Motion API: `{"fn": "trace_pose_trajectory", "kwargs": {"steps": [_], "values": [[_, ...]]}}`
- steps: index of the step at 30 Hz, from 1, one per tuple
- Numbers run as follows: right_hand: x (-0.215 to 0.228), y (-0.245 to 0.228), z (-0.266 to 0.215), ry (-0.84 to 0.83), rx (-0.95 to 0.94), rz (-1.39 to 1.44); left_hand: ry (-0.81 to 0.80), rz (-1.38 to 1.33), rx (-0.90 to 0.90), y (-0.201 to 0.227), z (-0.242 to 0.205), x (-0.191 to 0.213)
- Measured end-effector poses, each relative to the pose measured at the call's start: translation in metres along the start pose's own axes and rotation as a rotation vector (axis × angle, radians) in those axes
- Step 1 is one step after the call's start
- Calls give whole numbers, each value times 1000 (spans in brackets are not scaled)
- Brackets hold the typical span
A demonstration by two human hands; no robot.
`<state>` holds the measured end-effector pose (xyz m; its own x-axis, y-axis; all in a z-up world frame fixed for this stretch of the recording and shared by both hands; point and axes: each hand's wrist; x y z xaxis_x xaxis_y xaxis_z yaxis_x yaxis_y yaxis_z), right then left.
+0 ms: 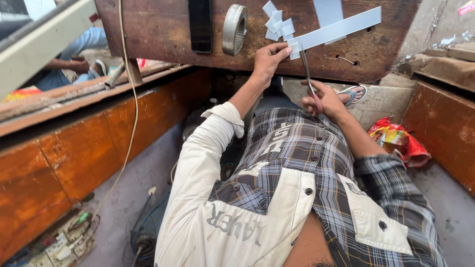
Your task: The person cuts a strip of white insulation tape into small rectangular pieces using scissors. They then insert the pieces into the slots of a cylindrical metal stator component.
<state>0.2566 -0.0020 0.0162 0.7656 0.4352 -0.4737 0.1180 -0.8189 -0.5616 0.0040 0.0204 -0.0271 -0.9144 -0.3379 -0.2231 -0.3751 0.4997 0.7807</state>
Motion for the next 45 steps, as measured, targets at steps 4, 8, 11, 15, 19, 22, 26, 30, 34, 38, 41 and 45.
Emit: {"fn": "trace_pose_trajectory", "kwargs": {"steps": [4, 8, 11, 15, 19, 22, 26, 30, 34, 38, 41, 45], "values": [[-11, -12, 14, 21, 74, 16, -22, -8, -4, 4, 0, -4], [-21, -18, 10, 11, 89, -5, 0, 5, -4, 2, -4, -2], [-23, -21, 8, 24, 79, -34, 22, -4, -1, 1, -5, -3], [-21, -20, 8, 14, 74, -31, 44, 21, -7, -1, -8, -5], [-22, -19, 7, 14, 76, -29, 49, 24, 12, 1, -9, -5], [-22, -19, 5, 16, 73, -26, 48, 32, 33, 4, -10, -7], [-21, -25, 7, 23, 62, 15, 19, 27, 59, 6, -17, -11], [-20, -31, 12, 20, 93, 24, -5, -26, 89, 5, -23, -16], [-23, -31, 12, 62, 123, -86, -40, -117, 179, 0, -24, -9], [-22, -31, 18, 160, 341, 21, -200, 21, 149, -9, -30, -5], [-15, -37, 27, 306, 440, 140, -130, 55, 15, -1, -19, -10], [-2, -38, 27, 345, 535, 172, 190, 639, -214, 23, 0, -14]]}}
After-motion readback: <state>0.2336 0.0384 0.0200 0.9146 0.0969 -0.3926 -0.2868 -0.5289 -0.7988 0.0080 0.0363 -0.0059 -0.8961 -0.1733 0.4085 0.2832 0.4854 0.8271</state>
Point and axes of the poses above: each hand's wrist, its own z-axis towards the middle knuckle, its own x-axis out of the back of the hand, y = z × x, and after that the axes turned 3 degrees about -y, right-handed
